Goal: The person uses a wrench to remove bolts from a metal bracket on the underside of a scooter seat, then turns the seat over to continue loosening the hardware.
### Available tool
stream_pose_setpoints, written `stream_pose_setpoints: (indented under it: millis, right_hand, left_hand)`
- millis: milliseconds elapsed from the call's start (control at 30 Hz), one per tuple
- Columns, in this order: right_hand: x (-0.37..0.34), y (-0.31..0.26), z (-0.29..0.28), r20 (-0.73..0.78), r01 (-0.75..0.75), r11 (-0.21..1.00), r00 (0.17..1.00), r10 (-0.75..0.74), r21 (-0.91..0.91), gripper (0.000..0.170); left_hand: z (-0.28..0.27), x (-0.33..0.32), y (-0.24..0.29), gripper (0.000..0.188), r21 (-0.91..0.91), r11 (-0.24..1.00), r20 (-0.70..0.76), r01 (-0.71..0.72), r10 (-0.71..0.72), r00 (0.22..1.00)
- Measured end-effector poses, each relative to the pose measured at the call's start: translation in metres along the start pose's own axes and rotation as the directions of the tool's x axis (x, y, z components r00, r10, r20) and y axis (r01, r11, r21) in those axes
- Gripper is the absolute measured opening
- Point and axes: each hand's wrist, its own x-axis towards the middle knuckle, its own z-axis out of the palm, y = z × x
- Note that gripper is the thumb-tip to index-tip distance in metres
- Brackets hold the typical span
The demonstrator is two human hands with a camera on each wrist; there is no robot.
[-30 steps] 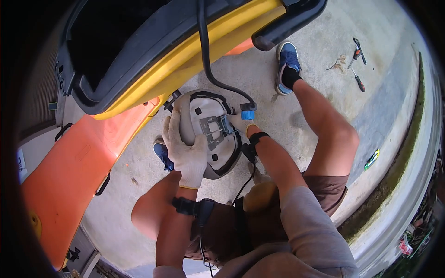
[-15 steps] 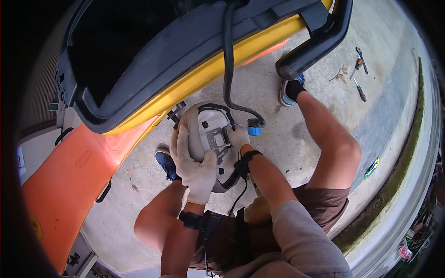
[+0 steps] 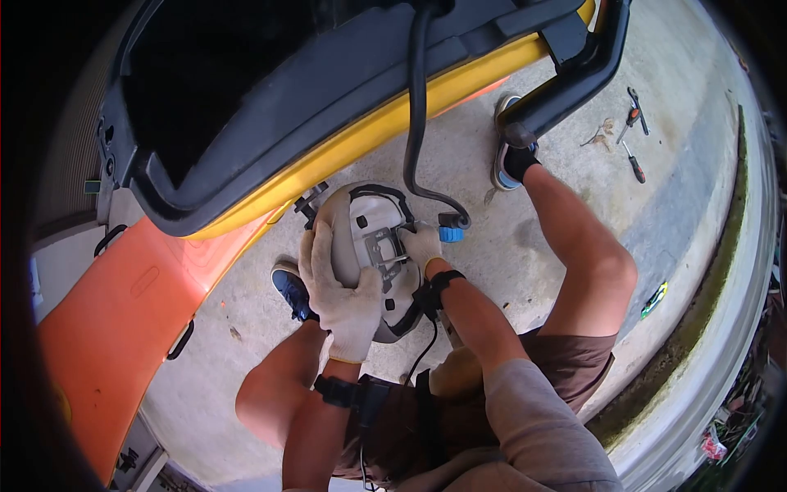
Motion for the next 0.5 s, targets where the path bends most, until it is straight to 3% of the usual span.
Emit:
stream_pose_setpoints:
  millis: [33, 67, 167, 233, 267, 333, 367, 467, 500]
  right_hand:
    - [-0.001, -0.001, 0.000, 0.012, -0.024, 0.992, 1.000, 0.022, 0.123, 0.046]
    - [0.001, 0.000, 0.001, 0.014, -0.026, 0.992, 1.000, 0.024, 0.122, 0.046]
    - [0.015, 0.007, 0.005, 0.071, -0.092, 0.995, 0.994, 0.088, 0.050, 0.045]
    - [0.027, 0.018, 0.019, -0.028, 0.033, 0.982, 0.999, -0.039, -0.188, 0.022]
    - [0.026, 0.017, 0.018, -0.029, 0.034, 0.982, 0.999, -0.040, -0.188, 0.022]
    - [0.024, 0.015, 0.013, 0.038, -0.049, 0.995, 0.998, 0.045, 0.088, 0.025]
    - [0.024, 0.011, 0.010, 0.037, -0.047, 0.995, 0.998, 0.044, 0.089, 0.025]
    - [0.021, 0.004, 0.004, 0.125, -0.019, 1.000, 0.992, 0.016, 0.020, 0.028]
    - [0.021, 0.002, 0.008, 0.073, 0.037, 0.988, 0.997, -0.027, -0.147, 0.027]
  left_hand:
    - [0.000, 0.000, 0.000, 0.076, -0.006, 1.000, -0.004, -0.006, 0.006, 1.000]
    - [0.001, -0.001, -0.001, 0.076, -0.004, 1.000, -0.003, -0.003, 0.003, 1.000]
    - [0.003, -0.002, -0.002, 0.076, 0.005, 1.000, -0.016, -0.010, 0.010, 1.000]
    - [0.002, -0.001, -0.004, 0.077, -0.031, 0.999, -0.013, -0.018, 0.018, 1.000]
    - [0.002, 0.000, -0.002, 0.077, -0.032, 0.999, -0.013, -0.020, 0.020, 1.000]
    - [0.002, 0.001, 0.000, 0.077, -0.052, 0.998, -0.009, 0.023, -0.023, 1.000]
    - [0.003, 0.001, 0.000, 0.077, -0.053, 0.998, -0.010, 0.020, -0.021, 1.000]
    - [0.005, 0.000, -0.003, 0.076, -0.045, 0.999, 0.000, 0.005, -0.005, 1.000]
    - [0.004, 0.000, -0.003, 0.076, -0.035, 0.999, -0.002, -0.017, 0.017, 1.000]
